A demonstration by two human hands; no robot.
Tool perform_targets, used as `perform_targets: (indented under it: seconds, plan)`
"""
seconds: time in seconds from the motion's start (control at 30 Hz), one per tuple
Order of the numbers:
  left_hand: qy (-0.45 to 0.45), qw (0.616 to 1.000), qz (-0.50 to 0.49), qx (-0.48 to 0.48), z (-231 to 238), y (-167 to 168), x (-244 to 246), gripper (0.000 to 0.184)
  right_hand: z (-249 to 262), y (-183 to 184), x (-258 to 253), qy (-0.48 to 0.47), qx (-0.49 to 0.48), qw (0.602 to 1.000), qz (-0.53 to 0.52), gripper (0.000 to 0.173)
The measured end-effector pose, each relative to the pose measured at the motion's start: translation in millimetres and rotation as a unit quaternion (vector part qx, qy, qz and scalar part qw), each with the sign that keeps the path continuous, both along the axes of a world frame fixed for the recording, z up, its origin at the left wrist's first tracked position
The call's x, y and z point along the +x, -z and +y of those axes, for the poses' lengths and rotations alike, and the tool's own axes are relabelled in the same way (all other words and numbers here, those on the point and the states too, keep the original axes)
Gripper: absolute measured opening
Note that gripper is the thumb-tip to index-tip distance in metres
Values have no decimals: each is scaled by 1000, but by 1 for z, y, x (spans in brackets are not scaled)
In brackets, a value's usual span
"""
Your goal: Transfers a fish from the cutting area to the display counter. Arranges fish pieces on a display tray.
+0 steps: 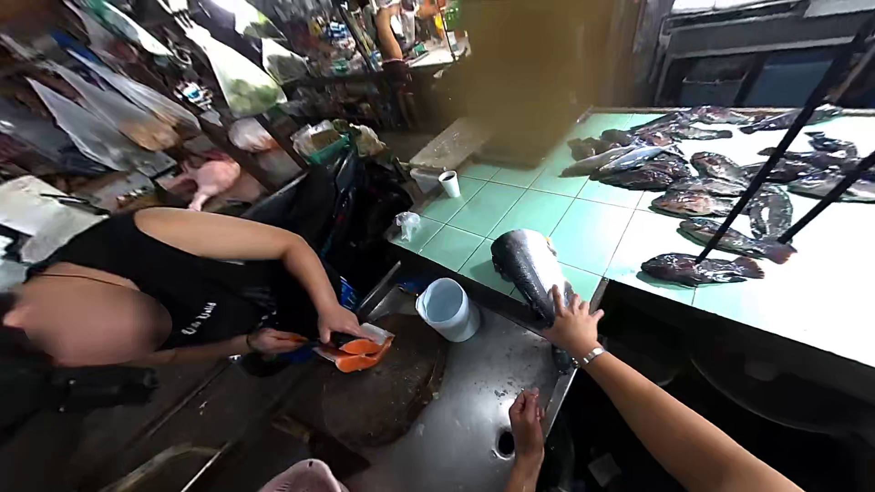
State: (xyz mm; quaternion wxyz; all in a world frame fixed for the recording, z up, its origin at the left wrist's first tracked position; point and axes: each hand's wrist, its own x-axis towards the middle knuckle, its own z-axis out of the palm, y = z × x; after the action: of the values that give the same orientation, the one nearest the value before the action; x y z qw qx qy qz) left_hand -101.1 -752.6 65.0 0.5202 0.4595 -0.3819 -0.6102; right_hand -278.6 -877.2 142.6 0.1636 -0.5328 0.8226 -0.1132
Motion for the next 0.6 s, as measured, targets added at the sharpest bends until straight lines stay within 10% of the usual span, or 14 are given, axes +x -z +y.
perform_targets:
  seconds: [0.43,0.6]
  plan:
    - [68,987,93,115,-53,-30,-23,40,35,-47,-29,96,110,989,-6,60]
    - [188,931,248,192,-63,-55,-71,85,109,-73,-51,100,130,986,-16,61]
